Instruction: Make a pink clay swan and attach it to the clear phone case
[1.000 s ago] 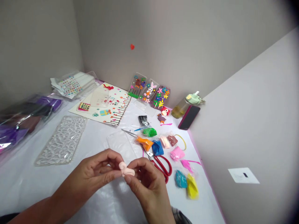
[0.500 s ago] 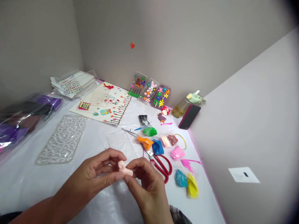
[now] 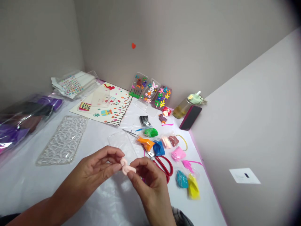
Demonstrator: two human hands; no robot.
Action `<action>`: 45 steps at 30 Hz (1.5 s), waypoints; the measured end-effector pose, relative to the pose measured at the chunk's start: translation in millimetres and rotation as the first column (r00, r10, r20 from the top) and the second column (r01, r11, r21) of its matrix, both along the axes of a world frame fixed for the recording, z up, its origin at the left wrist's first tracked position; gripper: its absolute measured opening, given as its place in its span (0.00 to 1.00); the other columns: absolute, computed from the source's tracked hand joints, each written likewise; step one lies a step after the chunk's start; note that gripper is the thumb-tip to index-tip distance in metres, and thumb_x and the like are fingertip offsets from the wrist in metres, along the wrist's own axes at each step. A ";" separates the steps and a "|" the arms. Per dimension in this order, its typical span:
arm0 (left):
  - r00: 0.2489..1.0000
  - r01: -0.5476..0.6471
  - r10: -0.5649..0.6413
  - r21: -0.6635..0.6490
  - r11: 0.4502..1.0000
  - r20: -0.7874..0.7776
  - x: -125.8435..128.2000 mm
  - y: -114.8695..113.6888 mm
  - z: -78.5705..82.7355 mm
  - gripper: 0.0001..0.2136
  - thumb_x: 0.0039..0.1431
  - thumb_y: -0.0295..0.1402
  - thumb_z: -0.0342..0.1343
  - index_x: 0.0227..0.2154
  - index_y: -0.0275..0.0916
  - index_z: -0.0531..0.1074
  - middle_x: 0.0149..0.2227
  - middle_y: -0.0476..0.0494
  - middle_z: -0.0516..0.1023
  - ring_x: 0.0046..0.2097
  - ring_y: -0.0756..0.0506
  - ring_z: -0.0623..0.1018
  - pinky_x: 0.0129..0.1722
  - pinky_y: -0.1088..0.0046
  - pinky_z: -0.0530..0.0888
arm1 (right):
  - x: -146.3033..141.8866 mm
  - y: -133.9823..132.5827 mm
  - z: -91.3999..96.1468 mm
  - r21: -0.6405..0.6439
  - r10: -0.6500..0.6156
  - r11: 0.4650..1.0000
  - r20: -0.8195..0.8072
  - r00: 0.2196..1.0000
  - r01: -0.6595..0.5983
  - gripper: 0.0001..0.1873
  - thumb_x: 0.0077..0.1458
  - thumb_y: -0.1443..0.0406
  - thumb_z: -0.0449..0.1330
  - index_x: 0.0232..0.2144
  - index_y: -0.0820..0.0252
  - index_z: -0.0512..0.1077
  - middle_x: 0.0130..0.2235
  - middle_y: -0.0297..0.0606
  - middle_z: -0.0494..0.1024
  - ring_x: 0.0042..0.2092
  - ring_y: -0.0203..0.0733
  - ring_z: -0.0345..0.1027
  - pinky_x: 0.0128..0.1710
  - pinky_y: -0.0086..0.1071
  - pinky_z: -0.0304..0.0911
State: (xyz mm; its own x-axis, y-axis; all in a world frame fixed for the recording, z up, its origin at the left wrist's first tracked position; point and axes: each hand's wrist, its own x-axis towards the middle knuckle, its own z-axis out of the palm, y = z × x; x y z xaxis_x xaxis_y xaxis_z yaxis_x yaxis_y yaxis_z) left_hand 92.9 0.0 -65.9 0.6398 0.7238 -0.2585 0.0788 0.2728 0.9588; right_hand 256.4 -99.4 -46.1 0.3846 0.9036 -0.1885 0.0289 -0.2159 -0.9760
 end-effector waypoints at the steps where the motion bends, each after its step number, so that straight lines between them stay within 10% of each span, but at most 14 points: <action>1: 1.000 -0.004 0.004 0.017 1.000 -0.016 -1.3 0.5 0.3 0.17 0.61 0.53 0.65 0.44 0.47 0.78 0.39 0.49 0.84 0.45 0.43 0.83 0.45 0.74 0.79 | 0.2 0.2 0.6 -0.007 0.001 1.000 -0.003 1.000 -0.001 0.12 0.57 0.55 0.72 0.33 0.57 0.78 0.34 0.36 0.79 0.38 0.41 0.70 0.38 0.33 0.64; 15: 0.999 0.033 -0.032 0.009 0.999 -0.036 2.2 -2.3 13.1 0.11 0.61 0.47 0.64 0.34 0.45 0.80 0.34 0.50 0.82 0.40 0.43 0.82 0.41 0.74 0.78 | -3.6 -0.2 1.2 -0.019 0.072 0.997 -0.095 0.993 -0.074 0.13 0.51 0.60 0.76 0.34 0.56 0.77 0.34 0.33 0.80 0.37 0.40 0.71 0.40 0.31 0.66; 23: 0.998 0.053 -0.062 0.305 0.951 0.019 2.1 -3.0 -1.0 0.09 0.67 0.42 0.61 0.35 0.48 0.83 0.37 0.49 0.82 0.42 0.46 0.82 0.46 0.78 0.77 | -4.1 1.3 -3.7 0.018 0.083 0.997 -0.115 0.990 -0.081 0.10 0.55 0.61 0.71 0.37 0.56 0.76 0.34 0.32 0.78 0.36 0.39 0.70 0.38 0.31 0.64; 31: 0.999 0.022 -0.022 -0.020 1.000 0.025 1.8 -5.6 -11.5 0.19 0.60 0.46 0.69 0.52 0.49 0.77 0.44 0.48 0.80 0.50 0.43 0.82 0.53 0.73 0.79 | -3.0 3.5 -1.6 0.054 0.011 0.999 -0.087 0.996 -0.006 0.10 0.54 0.59 0.72 0.36 0.56 0.78 0.36 0.36 0.82 0.38 0.41 0.73 0.39 0.32 0.64; 45: 0.987 0.113 -0.121 0.082 0.990 0.104 0.9 0.5 -1.3 0.16 0.59 0.48 0.66 0.44 0.44 0.77 0.43 0.46 0.83 0.49 0.39 0.81 0.52 0.64 0.74 | -0.3 4.3 -11.6 0.169 0.085 0.984 -0.120 0.989 -0.064 0.11 0.54 0.59 0.73 0.35 0.57 0.80 0.35 0.35 0.83 0.37 0.40 0.74 0.39 0.32 0.65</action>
